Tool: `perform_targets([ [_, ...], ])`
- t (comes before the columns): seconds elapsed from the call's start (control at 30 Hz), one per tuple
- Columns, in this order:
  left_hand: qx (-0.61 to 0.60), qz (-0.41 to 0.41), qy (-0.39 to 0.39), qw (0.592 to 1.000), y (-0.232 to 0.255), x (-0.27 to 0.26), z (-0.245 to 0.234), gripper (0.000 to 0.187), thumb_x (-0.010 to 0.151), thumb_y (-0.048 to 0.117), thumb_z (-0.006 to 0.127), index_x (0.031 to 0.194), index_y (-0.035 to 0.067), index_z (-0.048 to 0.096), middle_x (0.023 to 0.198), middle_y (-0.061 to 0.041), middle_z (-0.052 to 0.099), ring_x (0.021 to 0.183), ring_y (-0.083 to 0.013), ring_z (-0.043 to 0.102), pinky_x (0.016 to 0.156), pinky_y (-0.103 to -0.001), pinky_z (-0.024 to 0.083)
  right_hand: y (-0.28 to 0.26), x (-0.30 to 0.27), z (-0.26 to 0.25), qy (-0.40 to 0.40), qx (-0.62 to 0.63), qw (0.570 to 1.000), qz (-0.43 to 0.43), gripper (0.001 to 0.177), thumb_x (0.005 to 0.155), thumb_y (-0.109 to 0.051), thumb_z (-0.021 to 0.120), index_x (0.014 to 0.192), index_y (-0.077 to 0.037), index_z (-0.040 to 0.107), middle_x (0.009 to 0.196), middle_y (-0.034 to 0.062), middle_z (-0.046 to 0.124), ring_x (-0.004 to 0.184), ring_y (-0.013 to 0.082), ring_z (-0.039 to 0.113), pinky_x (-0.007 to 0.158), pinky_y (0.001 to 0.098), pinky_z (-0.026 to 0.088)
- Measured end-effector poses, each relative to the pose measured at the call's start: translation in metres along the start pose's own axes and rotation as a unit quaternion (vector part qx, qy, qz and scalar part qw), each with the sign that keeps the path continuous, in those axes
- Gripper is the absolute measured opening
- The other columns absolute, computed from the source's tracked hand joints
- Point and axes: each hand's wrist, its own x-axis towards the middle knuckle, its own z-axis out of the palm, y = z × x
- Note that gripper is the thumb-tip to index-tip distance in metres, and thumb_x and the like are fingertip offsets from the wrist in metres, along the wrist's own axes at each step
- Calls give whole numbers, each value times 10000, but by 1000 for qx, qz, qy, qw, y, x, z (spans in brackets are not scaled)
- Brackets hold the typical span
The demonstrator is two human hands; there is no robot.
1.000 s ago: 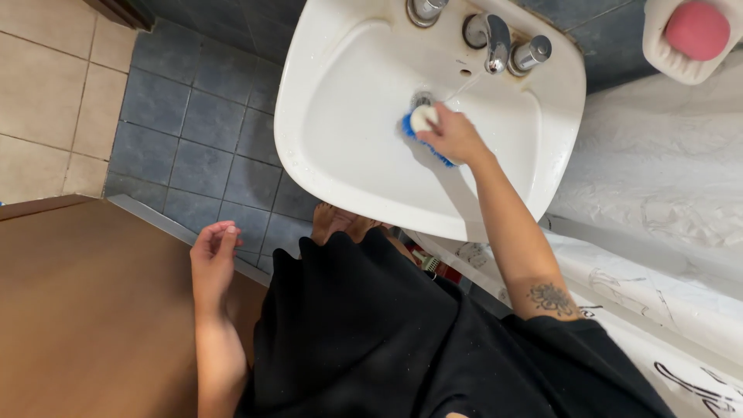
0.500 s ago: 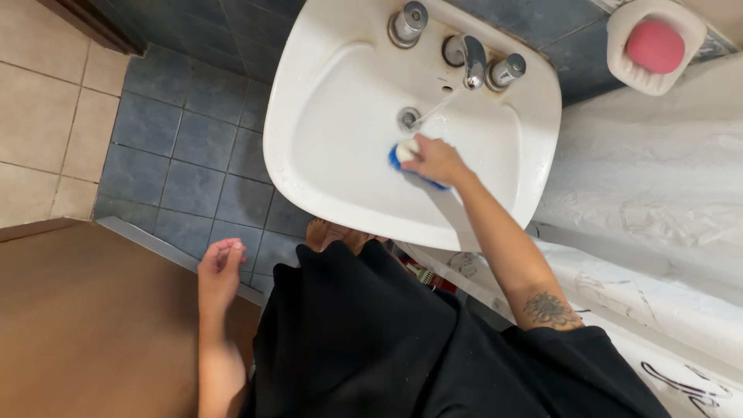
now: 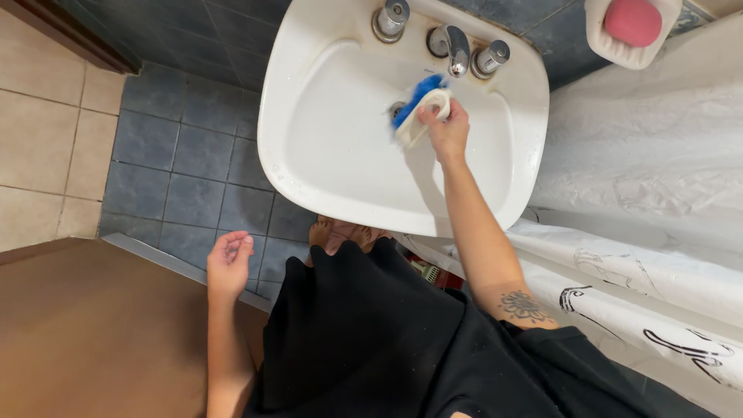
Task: Scrubbing a red plastic tray and a bathroom sink using a brush and water
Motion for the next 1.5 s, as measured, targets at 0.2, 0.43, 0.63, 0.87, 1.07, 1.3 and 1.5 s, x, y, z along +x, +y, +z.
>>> perform_targets([
  [0.2,0,-2,9,1000,-9,0,-10,234,1006,174,732,1216,81,688,1045,-155,701,858,-222,711,798,-384,572,10,2,-4,42,-43,998,2,283,760,-210,926,937,-179,707,817,28,742,681,184,723,523,307,643],
  [0.43,13,16,13,1000,-4,-4,-16,242,987,166,747,1211,92,691,1033,-153,698,872,-230,712,786,-383,572,2,3,-2,93,-32,995,-20,266,751,-200,926,929,-178,731,812,29,748,737,189,753,625,306,617],
  [0.63,31,4,13,999,6,1,-24,244,988,160,743,1216,97,684,1051,-160,703,897,-238,715,807,-394,571,-12,-11,-3,120,-48,991,-37,245,764,-182,918,843,-180,686,770,24,751,720,182,764,630,272,600],
  [0.87,43,14,9,999,13,9,-19,226,979,140,738,1196,94,697,1039,-156,712,891,-223,713,791,-373,564,-7,-21,-1,110,-87,988,-60,252,744,-150,919,787,-154,670,714,45,742,690,184,729,644,297,581],
  [1.07,32,43,-3,999,44,16,-3,228,985,105,722,1206,64,686,1055,-172,710,911,-233,712,813,-382,566,-13,-14,2,130,-117,981,-79,272,741,-163,911,771,-133,642,725,53,758,711,259,760,657,336,599],
  [1.3,48,33,-1,998,44,3,3,223,976,90,727,1192,48,691,1048,-179,712,906,-249,715,802,-397,560,-21,-11,6,159,-132,975,-77,291,711,-228,937,788,-144,669,740,114,748,784,352,756,680,414,564],
  [1.5,68,-24,-6,997,59,-3,9,223,950,235,685,1146,128,686,1034,-52,676,821,-132,607,826,-256,498,-29,-32,33,171,81,969,-159,276,763,-172,888,789,-179,613,694,-53,595,661,72,498,636,238,464],
])
